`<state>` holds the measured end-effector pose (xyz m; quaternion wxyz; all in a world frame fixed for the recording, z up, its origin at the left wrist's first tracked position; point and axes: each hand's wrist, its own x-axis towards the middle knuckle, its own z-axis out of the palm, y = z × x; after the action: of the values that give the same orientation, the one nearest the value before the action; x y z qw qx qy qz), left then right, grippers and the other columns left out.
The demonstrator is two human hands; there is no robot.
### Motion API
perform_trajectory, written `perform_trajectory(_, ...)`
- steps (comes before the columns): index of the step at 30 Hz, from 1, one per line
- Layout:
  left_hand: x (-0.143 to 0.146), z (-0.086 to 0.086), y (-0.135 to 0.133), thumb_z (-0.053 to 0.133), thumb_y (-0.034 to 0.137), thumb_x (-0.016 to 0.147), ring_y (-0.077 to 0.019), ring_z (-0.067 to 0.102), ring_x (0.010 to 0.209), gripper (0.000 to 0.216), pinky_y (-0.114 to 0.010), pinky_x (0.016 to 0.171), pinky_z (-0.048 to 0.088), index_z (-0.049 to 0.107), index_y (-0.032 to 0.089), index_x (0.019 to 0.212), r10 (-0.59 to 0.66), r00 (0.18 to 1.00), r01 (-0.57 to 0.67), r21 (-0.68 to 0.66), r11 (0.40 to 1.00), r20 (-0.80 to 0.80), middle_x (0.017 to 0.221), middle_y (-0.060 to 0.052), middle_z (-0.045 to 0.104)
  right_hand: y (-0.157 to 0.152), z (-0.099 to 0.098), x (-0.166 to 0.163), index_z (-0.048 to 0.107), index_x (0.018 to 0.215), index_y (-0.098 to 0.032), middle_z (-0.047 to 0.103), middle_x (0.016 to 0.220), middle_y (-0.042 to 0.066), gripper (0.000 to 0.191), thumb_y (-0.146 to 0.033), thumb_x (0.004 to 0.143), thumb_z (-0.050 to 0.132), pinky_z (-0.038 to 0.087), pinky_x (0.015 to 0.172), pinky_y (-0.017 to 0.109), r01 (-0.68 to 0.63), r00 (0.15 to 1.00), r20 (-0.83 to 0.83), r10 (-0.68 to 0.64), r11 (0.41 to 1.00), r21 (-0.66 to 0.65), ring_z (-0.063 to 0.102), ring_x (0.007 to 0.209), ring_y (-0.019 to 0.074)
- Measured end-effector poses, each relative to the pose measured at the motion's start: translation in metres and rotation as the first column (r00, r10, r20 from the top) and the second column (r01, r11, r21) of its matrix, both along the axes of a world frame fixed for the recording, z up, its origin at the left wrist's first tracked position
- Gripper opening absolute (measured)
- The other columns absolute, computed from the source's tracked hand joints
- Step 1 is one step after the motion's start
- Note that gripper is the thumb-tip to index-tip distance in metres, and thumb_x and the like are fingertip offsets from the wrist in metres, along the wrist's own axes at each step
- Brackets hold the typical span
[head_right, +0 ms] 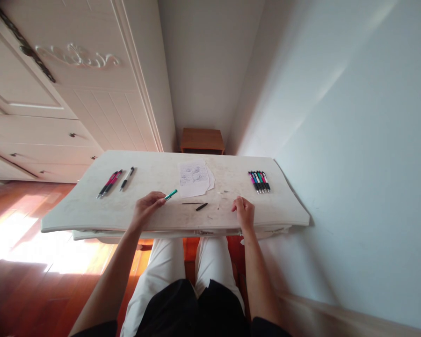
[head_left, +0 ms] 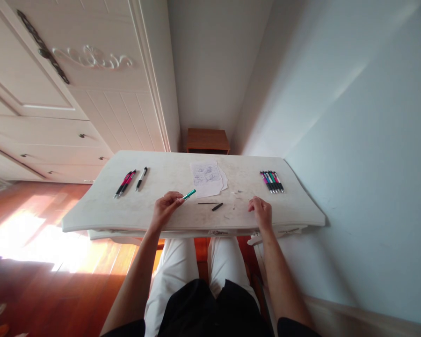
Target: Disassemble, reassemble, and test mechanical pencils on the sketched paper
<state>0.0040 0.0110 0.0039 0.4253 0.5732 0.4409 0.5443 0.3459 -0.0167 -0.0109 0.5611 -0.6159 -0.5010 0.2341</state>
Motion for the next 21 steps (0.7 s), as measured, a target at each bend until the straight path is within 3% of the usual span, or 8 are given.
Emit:
perform_trajectory(5,-0.0008,-0.0022,0.0012,0.074,0.036,0.071,-0.0151,0.058,0.071,0.021,-0.025,0.061,0.044,0.072,0.017,0.079,0.001,1.000,-0.001,-0.009,1.000,-0.013,0.081,-0.005,0.065,0.0002,0.0008,-0.0005,0.051,0.043,-0.020,0.056,0.050,0.001,0.046,-0.034,0.087,0.045,0.041,0.062,0.025,0.000,1.000,0.011,0.000,1.000,0.004,0.054,0.057,0.0143)
perform_trajectory(12,0.0013,-0.0032,0.0033,0.078,0.036,0.067,-0.0229,0.060,0.100,0.022,-0.034,0.085,0.049,0.073,0.018,0.078,0.034,0.999,-0.034,0.041,0.999,0.004,0.098,-0.010,0.064,0.0003,0.0001,-0.0006,0.051,0.044,-0.020,0.055,0.049,0.000,0.046,-0.035,0.087,0.045,0.041,0.062,0.025,-0.002,1.000,0.020,0.002,1.000,0.013,0.053,0.056,0.0139)
perform_trajectory(21,0.0010,-0.0066,0.0052,0.076,0.039,0.069,-0.0220,0.063,0.092,0.024,-0.036,0.083,0.051,0.071,0.018,0.078,0.017,0.999,-0.015,0.050,0.999,-0.043,0.091,-0.008,0.067,0.0004,0.0004,-0.0007,0.051,0.043,-0.020,0.055,0.048,0.000,0.047,-0.036,0.087,0.043,0.042,0.062,0.024,0.007,1.000,0.028,-0.007,1.000,0.018,0.053,0.055,0.0135)
